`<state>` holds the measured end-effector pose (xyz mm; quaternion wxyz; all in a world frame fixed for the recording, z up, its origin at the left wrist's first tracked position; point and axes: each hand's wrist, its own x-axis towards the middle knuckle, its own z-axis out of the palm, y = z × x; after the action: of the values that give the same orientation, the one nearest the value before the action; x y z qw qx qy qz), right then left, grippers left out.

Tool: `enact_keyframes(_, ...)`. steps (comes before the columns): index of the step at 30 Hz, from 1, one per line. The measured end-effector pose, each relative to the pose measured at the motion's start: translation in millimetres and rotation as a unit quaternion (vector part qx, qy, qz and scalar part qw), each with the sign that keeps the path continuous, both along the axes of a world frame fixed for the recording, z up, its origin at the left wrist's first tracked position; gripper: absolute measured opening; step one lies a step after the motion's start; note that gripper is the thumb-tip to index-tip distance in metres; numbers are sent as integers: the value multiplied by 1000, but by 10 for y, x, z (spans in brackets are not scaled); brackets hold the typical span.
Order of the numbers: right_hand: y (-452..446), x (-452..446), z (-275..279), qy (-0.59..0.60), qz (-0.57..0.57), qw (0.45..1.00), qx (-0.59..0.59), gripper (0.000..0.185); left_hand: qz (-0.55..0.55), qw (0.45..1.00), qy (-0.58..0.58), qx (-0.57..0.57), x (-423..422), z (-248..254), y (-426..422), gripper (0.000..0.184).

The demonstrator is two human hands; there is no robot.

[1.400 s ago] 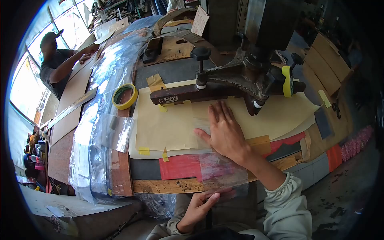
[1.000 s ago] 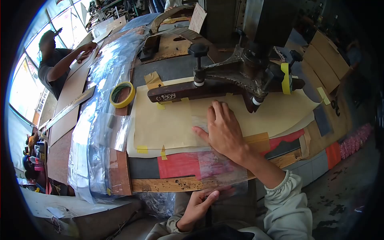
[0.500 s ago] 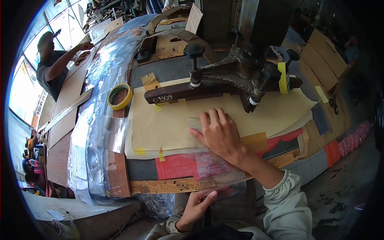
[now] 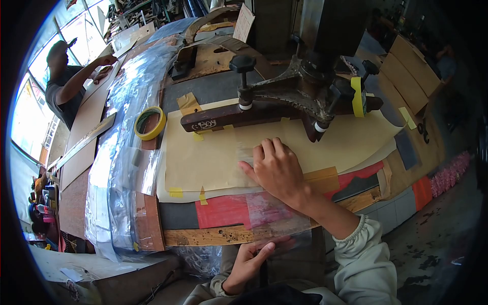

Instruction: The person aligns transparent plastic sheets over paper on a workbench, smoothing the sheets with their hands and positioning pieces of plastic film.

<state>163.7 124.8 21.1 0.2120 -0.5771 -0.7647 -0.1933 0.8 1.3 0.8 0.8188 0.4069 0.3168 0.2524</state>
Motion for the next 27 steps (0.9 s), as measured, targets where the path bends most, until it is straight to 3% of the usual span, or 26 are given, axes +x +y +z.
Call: enact_keyframes(27,-15,-13,-3,-2,-2,1000,-18,40,1,1000,4,-10,-17,22,-6,38)
